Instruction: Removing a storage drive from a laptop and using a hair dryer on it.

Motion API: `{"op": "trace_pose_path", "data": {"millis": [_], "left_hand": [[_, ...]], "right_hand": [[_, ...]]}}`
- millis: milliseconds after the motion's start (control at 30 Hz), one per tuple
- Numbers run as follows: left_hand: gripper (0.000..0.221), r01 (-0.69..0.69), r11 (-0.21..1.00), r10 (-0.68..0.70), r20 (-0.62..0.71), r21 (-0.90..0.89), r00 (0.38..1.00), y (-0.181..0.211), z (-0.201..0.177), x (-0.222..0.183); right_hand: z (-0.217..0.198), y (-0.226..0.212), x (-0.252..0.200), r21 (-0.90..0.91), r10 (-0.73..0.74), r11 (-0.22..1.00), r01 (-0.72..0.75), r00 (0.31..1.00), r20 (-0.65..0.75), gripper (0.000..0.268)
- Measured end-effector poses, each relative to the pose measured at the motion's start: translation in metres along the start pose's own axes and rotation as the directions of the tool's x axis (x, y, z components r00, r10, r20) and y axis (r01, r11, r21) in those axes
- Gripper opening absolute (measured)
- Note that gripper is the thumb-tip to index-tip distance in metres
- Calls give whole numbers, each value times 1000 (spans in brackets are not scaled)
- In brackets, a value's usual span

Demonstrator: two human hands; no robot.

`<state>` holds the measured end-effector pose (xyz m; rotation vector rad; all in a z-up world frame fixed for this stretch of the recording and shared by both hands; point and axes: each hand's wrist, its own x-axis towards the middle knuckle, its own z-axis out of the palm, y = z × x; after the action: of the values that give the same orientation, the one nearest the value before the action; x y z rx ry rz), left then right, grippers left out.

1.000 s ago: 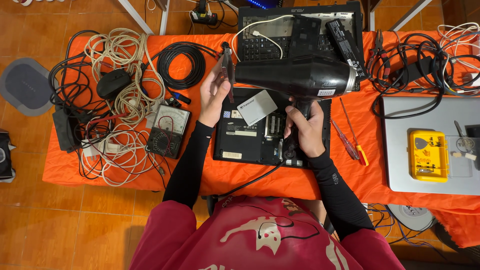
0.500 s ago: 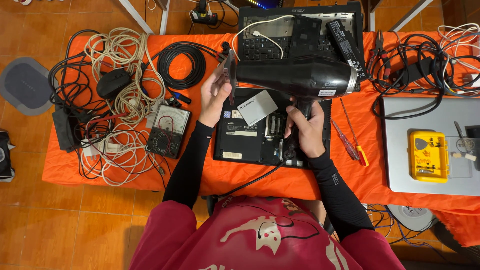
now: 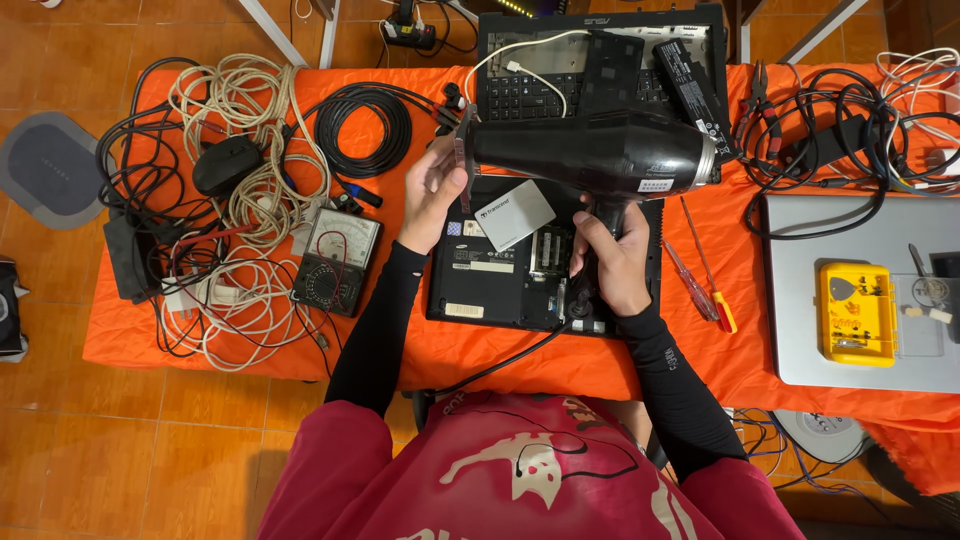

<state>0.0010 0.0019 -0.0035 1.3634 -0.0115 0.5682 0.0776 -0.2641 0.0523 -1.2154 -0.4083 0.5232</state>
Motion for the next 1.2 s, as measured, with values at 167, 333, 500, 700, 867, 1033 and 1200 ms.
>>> {"op": "trace_pose_path", "data": {"millis": [167, 333, 500, 700, 867, 1033, 1200], "left_hand": [[77, 3, 1000, -3, 8, 22, 1000, 3, 1, 0], [77, 2, 1000, -2, 7, 5, 1000, -2, -1, 0], [78, 7, 1000, -7, 15, 9, 1000, 6, 3, 1], [78, 5, 1000, -6, 48, 18, 999, 4, 1, 0], [79, -6, 999, 2, 89, 41, 996, 8, 3, 1], [90, 32, 999, -33, 111, 17, 993, 17, 8, 2], [89, -4, 1000, 5, 38, -27, 999, -1, 0, 0]], "right_hand": [[1, -1, 0, 16, 5, 1000, -5, 1000, -3, 21], [0, -1, 0, -6, -9, 1000, 9, 1000, -8, 21], [-1, 1, 2, 16, -21, 1000, 22, 1000, -15, 21], [-2, 3, 2, 26, -36, 999, 37, 999, -32, 22], [-1, 2, 1, -5, -59, 998, 59, 997, -40, 22], [-1, 2, 2, -16, -69, 998, 68, 997, -39, 23], [0, 1, 3, -43, -64, 997, 63, 998, -28, 21]]}}
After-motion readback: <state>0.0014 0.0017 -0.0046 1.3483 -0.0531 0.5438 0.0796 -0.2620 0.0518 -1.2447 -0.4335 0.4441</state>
